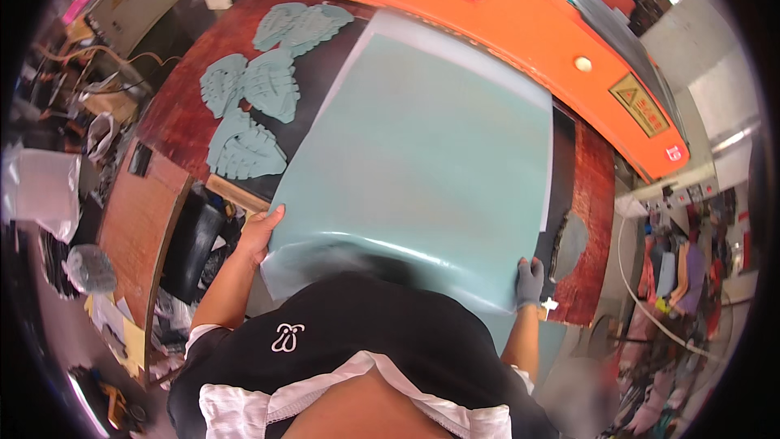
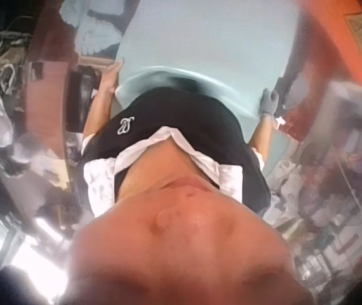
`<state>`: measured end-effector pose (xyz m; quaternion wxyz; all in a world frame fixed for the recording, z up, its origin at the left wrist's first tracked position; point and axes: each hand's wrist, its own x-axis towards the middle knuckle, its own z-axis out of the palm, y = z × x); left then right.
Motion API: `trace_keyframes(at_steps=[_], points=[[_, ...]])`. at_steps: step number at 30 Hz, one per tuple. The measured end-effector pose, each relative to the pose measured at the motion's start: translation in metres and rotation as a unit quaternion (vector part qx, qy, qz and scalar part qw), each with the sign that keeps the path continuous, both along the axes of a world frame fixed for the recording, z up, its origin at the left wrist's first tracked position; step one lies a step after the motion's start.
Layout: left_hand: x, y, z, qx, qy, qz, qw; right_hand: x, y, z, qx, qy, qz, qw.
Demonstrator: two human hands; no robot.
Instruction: The person uses a squeegee to press a light-blue vinyl sheet on a cutting machine, then peels away excess vinyl to reveal cut characters. They repeat this process on multiple sheets, stacking the finished pieces and discarding the waste.
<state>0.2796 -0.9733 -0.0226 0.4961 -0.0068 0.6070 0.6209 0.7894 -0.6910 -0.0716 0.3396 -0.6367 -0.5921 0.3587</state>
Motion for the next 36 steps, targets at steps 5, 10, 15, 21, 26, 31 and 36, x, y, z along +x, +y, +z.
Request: trace_keyframes(at_steps=[5, 10, 15, 21, 26, 31, 36], points=[[-0.035, 0.028, 0.008, -0.038, 0.147, -0.053, 0.987, -0.019, 0.028, 0.019, 0.072, -0.059, -0.024, 0.995], [-0.094, 0.18, 0.013, 0.023, 0.18, -0.01, 0.983, -0.087, 0.182, 0.063, 0.131, -0.004, 0.004, 0.991], [-0.093, 0.292, 0.015, -0.121, 0.754, -0.046, 0.645, -0.165, 0.283, 0.091, 0.159, -0.296, 0.019, 0.942], [-0.004, 0.239, -0.01, -0.088, 0.746, -0.403, 0.523, -0.161, 0.129, 0.036, 0.42, -0.199, 0.29, 0.836], [-0.011, 0.262, -0.025, -0.101, 0.738, -0.394, 0.539, -0.158, 0.105, 0.023, 0.3, -0.394, 0.29, 0.819], [-0.04, 0.333, -0.028, -0.091, 0.765, -0.342, 0.539, -0.192, 0.175, 0.025, 0.308, -0.37, 0.277, 0.832], [-0.06, 0.319, -0.033, -0.159, 0.788, -0.25, 0.539, -0.175, 0.187, 0.021, 0.34, -0.296, 0.283, 0.846]])
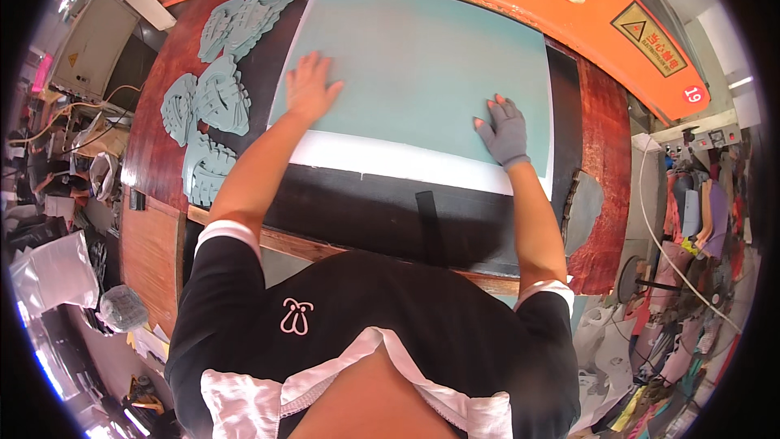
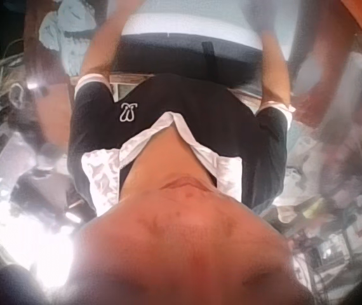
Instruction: The person uses a squeegee to press a light-blue vinyl sheet on a cutting machine, then peels away excess vinyl to reveal cut characters. They repeat this process on multiple sheets, stacking the finished pieces and discarding the waste.
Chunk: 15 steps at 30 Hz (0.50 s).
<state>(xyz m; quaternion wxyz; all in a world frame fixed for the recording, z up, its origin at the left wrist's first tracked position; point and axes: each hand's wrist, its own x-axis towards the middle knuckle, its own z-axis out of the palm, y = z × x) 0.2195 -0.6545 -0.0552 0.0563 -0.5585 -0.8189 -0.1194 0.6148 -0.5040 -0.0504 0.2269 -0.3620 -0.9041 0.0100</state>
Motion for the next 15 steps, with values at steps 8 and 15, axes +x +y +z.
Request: trace_keyframes(at_steps=[8, 15], points=[[-0.045, -0.085, -0.02, 0.04, -0.167, 0.103, 0.98, 0.122, -0.053, -0.018, -0.155, 0.168, -0.306, 0.924], [-0.028, -0.085, -0.02, 0.012, -0.158, 0.147, 0.976, 0.128, -0.021, -0.033, -0.262, 0.179, -0.375, 0.871]])
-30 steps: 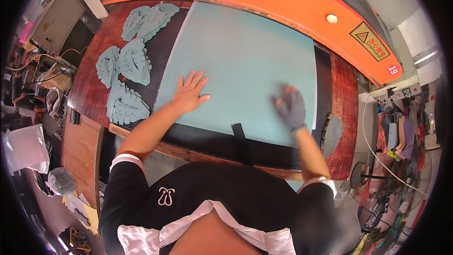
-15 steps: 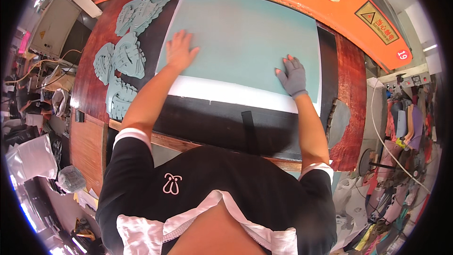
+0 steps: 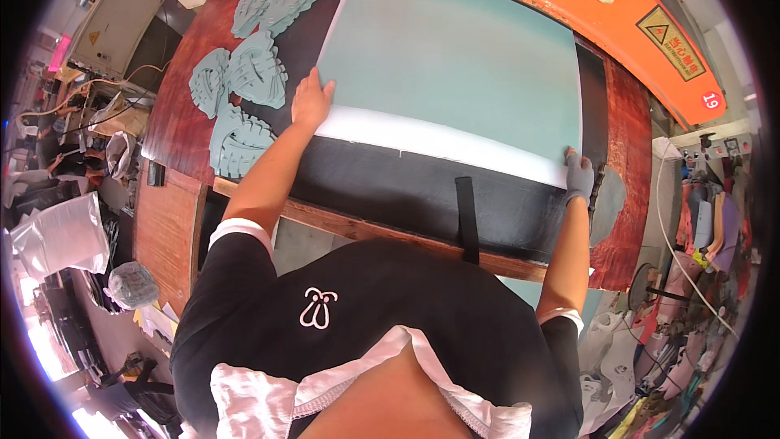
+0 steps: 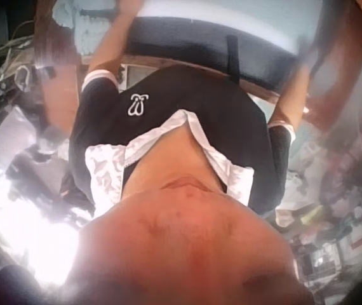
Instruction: The person uses a squeegee to press a light-blue vinyl sheet on a cutting machine, then peels away excess vinyl to reveal cut characters. They repeat this process on multiple sheets, stacking the finished pieces and discarding the waste.
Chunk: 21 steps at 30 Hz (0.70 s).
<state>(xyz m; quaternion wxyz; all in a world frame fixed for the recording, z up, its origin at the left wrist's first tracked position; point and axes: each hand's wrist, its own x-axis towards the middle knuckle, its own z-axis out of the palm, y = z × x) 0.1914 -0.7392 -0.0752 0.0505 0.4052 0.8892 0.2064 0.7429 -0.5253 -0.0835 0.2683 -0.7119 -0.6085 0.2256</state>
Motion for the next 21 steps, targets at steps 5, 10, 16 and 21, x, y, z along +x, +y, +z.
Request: trace_keyframes(at_steps=[5, 10, 16, 21], points=[[0.014, -0.011, 0.008, 0.027, -0.027, 0.018, 0.999, -0.005, 0.001, 0.013, -0.014, 0.028, -0.042, 0.999], [0.026, -0.018, 0.016, 0.04, -0.084, 0.067, 0.993, -0.007, -0.004, 0.011, -0.016, 0.087, -0.062, 0.994], [0.032, -0.042, 0.02, 0.084, -0.116, 0.06, 0.988, -0.002, -0.038, 0.015, -0.028, 0.174, -0.092, 0.98], [0.039, -0.077, 0.011, 0.099, -0.084, 0.043, 0.991, 0.003, -0.076, 0.023, -0.052, 0.124, -0.104, 0.985]])
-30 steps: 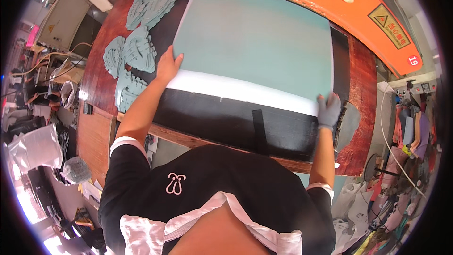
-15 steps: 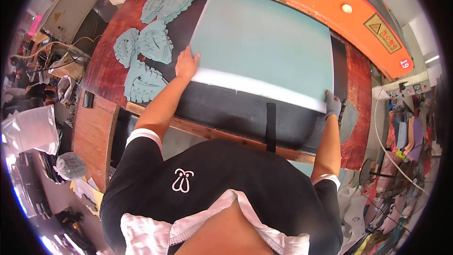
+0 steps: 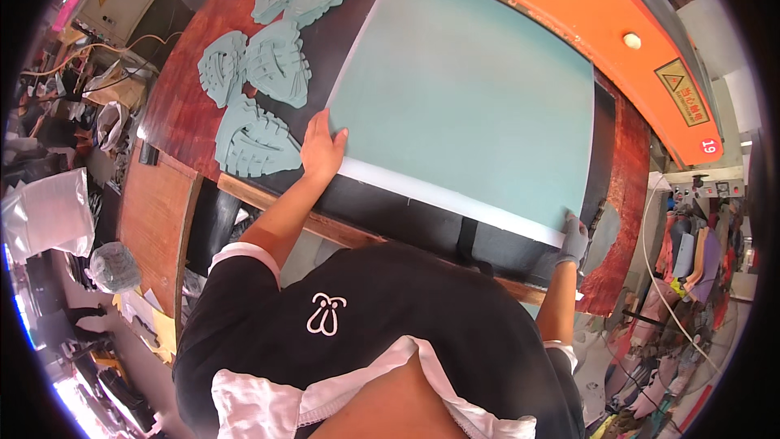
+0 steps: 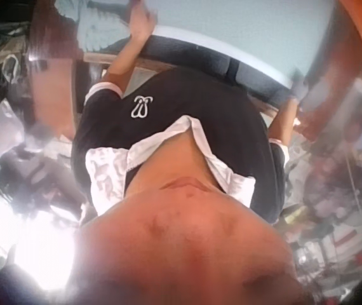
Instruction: The person uses a squeegee to press a light-blue vinyl sheet on a cutting machine, then peels away excess vinyl to reveal cut characters. They repeat this process on multiple sheets, stacking the finished pieces and discarding the waste.
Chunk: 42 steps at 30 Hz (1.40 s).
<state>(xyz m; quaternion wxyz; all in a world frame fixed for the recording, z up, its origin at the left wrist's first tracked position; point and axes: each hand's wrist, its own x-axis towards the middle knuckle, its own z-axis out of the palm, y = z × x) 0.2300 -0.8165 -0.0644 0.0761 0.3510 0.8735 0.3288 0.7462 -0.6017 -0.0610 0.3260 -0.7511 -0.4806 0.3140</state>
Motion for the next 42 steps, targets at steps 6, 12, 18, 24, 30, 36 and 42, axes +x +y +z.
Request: trace_keyframes(at_steps=[6, 12, 18, 24, 30, 36, 42], points=[[0.006, -0.008, -0.004, 0.041, 0.077, -0.039, 0.995, -0.059, -0.062, 0.038, 0.25, -0.305, 0.173, 0.903], [0.028, -0.028, -0.009, 0.027, 0.216, -0.138, 0.966, -0.15, -0.184, 0.077, 0.066, 0.009, 0.612, 0.788], [0.03, -0.04, -0.012, 0.059, 0.193, -0.184, 0.962, -0.043, -0.251, 0.037, -0.185, -0.272, 0.545, 0.771], [0.043, -0.044, -0.008, 0.053, 0.228, -0.233, 0.944, 0.07, -0.33, -0.058, -0.276, -0.178, 0.438, 0.837], [0.041, -0.052, -0.004, 0.022, 0.199, -0.285, 0.937, 0.035, -0.255, -0.003, -0.045, -0.102, 0.337, 0.935], [0.032, -0.056, -0.005, -0.022, 0.231, -0.325, 0.917, 0.047, -0.127, 0.059, 0.144, -0.229, 0.207, 0.94], [0.034, -0.056, 0.0, 0.006, 0.227, -0.331, 0.916, 0.087, -0.024, 0.047, 0.077, -0.348, 0.036, 0.934]])
